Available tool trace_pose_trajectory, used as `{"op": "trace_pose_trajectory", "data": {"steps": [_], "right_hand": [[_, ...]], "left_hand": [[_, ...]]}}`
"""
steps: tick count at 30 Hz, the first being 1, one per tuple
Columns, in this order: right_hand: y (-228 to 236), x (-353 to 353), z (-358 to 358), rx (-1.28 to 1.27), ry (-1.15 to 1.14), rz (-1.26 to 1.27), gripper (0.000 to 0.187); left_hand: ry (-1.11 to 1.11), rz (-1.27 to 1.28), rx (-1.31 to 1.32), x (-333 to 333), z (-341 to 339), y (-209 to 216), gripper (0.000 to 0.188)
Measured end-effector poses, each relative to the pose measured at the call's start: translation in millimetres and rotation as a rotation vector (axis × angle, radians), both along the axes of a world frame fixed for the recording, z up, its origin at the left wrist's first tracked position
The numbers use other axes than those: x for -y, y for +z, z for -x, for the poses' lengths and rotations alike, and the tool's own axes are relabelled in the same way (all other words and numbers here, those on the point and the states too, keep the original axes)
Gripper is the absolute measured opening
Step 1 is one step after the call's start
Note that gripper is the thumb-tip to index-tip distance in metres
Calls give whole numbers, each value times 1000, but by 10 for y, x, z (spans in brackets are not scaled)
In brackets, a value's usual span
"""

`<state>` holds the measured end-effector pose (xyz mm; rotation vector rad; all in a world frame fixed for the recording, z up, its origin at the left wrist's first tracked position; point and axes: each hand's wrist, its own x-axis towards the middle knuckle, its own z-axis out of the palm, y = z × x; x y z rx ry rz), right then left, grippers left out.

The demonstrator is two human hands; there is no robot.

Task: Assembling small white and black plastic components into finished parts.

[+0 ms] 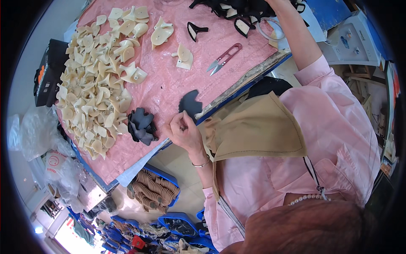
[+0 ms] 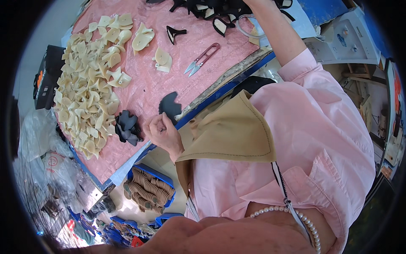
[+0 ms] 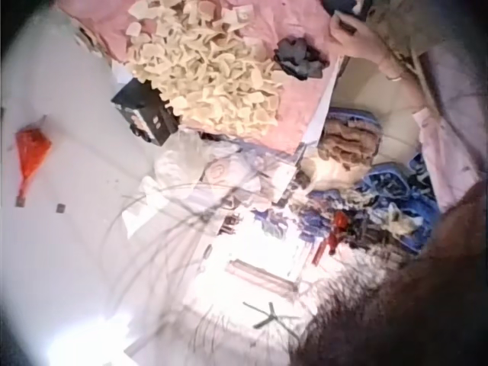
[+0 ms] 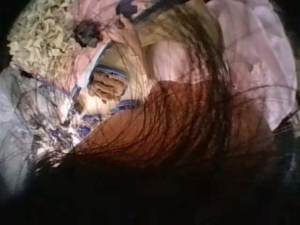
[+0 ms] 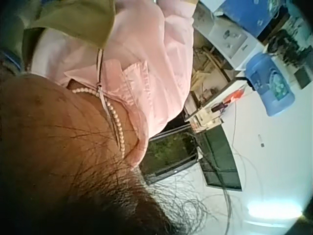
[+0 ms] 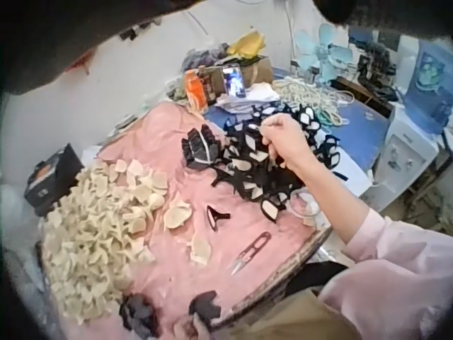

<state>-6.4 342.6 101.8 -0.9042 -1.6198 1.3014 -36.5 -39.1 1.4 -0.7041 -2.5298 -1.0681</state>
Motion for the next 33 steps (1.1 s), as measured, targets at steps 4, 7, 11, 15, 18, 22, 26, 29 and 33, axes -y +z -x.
{"op": "trace_pose_trajectory", "data": {"steps": [4,7,11,15,18,22,26,29,33], "right_hand": [[-79,382,-80,-301,78,-88,4],[-410,1411,-36,-56,659,-9,7],[-847,1924,-123,-174,1011,-401,11],[-1010,2106,-75,-123,1025,-542,13],[-1020,2112,-83,-145,1001,-554,14],[-978,2074,-139,-184,1001,-546,14],[-803,1958,-269,-263,955,-464,11],[-677,1709,-367,-135,982,-10,7],[-726,1722,-325,-42,1073,78,10]], "left_hand": [[-123,-93,41,-55,-27,56,13],[-73,-79,24,166,-62,-74,13],[-160,-140,3,-55,-27,-93,13],[-230,-131,-104,-46,-24,-30,8],[-226,-237,280,76,-41,-46,3],[-238,-412,622,91,-17,96,7],[-56,-324,452,173,150,34,9],[-117,-71,180,131,277,154,19],[-363,-133,355,56,74,427,49]]}}
